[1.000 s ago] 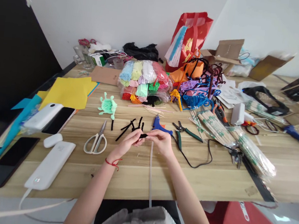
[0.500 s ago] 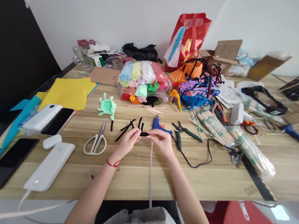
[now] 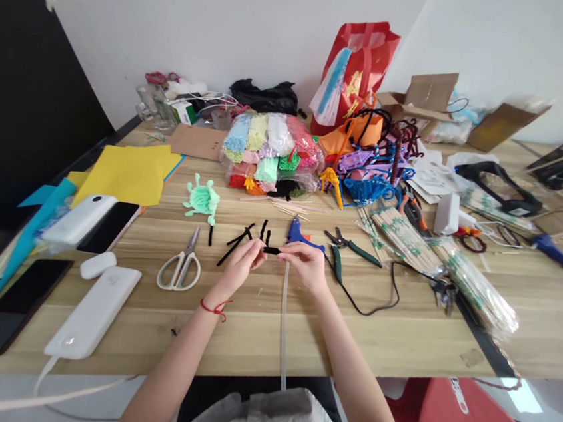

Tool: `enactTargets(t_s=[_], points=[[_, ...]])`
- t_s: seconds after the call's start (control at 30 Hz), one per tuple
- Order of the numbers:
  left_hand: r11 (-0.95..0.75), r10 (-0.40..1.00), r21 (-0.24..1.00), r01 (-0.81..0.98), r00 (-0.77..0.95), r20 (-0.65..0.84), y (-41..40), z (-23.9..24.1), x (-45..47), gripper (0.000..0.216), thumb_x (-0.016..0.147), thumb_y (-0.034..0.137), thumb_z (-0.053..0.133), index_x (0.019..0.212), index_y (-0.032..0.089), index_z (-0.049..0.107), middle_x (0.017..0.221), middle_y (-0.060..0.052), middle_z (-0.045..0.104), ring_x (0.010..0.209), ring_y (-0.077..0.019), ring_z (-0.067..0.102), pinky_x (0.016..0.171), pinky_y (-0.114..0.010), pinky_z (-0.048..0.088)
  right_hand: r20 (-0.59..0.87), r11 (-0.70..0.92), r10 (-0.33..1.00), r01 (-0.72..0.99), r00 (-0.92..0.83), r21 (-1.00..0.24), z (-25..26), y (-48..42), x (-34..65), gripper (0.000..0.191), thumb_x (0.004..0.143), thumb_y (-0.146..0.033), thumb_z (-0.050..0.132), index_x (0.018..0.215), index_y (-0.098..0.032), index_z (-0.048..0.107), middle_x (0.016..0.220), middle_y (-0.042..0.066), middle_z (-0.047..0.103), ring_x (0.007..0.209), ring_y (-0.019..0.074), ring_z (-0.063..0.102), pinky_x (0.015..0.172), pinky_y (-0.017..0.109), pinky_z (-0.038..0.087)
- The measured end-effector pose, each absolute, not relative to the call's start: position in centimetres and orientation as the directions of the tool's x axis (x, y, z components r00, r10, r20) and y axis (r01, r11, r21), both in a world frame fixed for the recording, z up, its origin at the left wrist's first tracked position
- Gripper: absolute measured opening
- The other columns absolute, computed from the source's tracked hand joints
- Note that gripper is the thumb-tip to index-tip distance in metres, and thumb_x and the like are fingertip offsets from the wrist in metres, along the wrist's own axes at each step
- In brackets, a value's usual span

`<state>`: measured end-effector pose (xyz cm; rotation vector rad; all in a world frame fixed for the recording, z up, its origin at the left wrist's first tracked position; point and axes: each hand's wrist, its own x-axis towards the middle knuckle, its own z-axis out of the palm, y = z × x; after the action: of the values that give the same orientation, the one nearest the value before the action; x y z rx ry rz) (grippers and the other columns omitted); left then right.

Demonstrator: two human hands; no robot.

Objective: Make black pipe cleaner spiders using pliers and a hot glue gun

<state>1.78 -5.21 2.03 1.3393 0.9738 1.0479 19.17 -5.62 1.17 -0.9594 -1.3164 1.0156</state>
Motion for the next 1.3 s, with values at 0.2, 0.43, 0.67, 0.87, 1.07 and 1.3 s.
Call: enactTargets(t_s=[0.2,0.43,0.67,0.87,1.07,1.3], points=[[0.033,0.926,0.994,-0.107,0.378,0.01,-5.2,2.3,1.7,0.041,0.084,0.057,0.052,0.074,0.018,0.045,0.06,0.004,0.041,0.053,-0.0078,0.036,0.051,-0.023,0.027,0.286,0.282,0.958,-0.083,-0.035,-0.956,1.2,-5.7,19.2,0.015,0.068,-0.036,0.079,0.075,-0.024,0.075,0.081,0.005,0.074,0.072,0.019,0.069,0.07,0.032,0.057],[0.069,0.882,0.989,-0.13,0.471,0.0,-5.4,2.5,1.5,0.038,0.088,0.053,0.048,0.073,0.018,0.041,0.062,0.004,0.039,0.055,-0.0086,0.036,0.056,-0.025,0.031,0.291,0.288,0.956,-0.067,-0.041,-0.955,1.7,-5.8,19.2,0.016,0.067,-0.038,0.079,0.072,-0.024,0.075,0.078,0.006,0.074,0.074,0.0199,0.069,0.07,0.033,0.058],[0.057,0.869,0.996,-0.07,0.495,-0.015,-5.2,2.4,1.1,0.036,0.087,0.052,0.05,0.074,0.018,0.044,0.064,0.004,0.04,0.057,-0.0095,0.037,0.057,-0.025,0.03,0.34,0.339,0.939,-0.011,-0.052,-0.941,2.1,-5.9,19.7,0.014,0.069,-0.037,0.078,0.069,-0.024,0.075,0.075,0.005,0.074,0.073,0.0202,0.069,0.07,0.032,0.056],[-0.073,0.885,0.997,-0.017,0.46,0.072,-5.2,2.3,0.9,0.043,0.092,0.052,0.038,0.069,0.017,0.049,0.064,0.001,0.043,0.059,-0.0106,0.038,0.058,-0.026,0.032,0.379,0.382,0.922,0.029,-0.084,-0.924,2.1,-5.8,19.9,0.009,0.072,-0.034,0.076,0.072,-0.025,0.075,0.077,0.005,0.074,0.075,0.0202,0.069,0.073,0.032,0.055],[-0.175,0.914,0.973,0.152,0.391,0.103,-5.5,2.6,1.1,0.036,0.092,0.048,0.042,0.073,0.018,0.05,0.069,0.001,0.047,0.063,-0.0113,0.041,0.06,-0.024,0.033,0.405,0.41,0.911,0.063,-0.076,-0.91,2.5,-5.9,19.8,0.009,0.074,-0.034,0.074,0.073,-0.025,0.076,0.076,0.005,0.074,0.075,0.02,0.069,0.072,0.032,0.055],[-0.327,0.911,0.894,0.306,0.354,0.212,-5.6,2.8,1.2,0.033,0.094,0.04,0.04,0.071,0.018,0.048,0.067,0.001,0.047,0.063,-0.0121,0.044,0.062,-0.025,0.032,0.428,0.437,0.899,0.141,-0.088,-0.888,2.2,-5.8,20.0,0.01,0.078,-0.034,0.071,0.075,-0.024,0.075,0.079,0.005,0.074,0.075,0.0194,0.069,0.074,0.031,0.055]])
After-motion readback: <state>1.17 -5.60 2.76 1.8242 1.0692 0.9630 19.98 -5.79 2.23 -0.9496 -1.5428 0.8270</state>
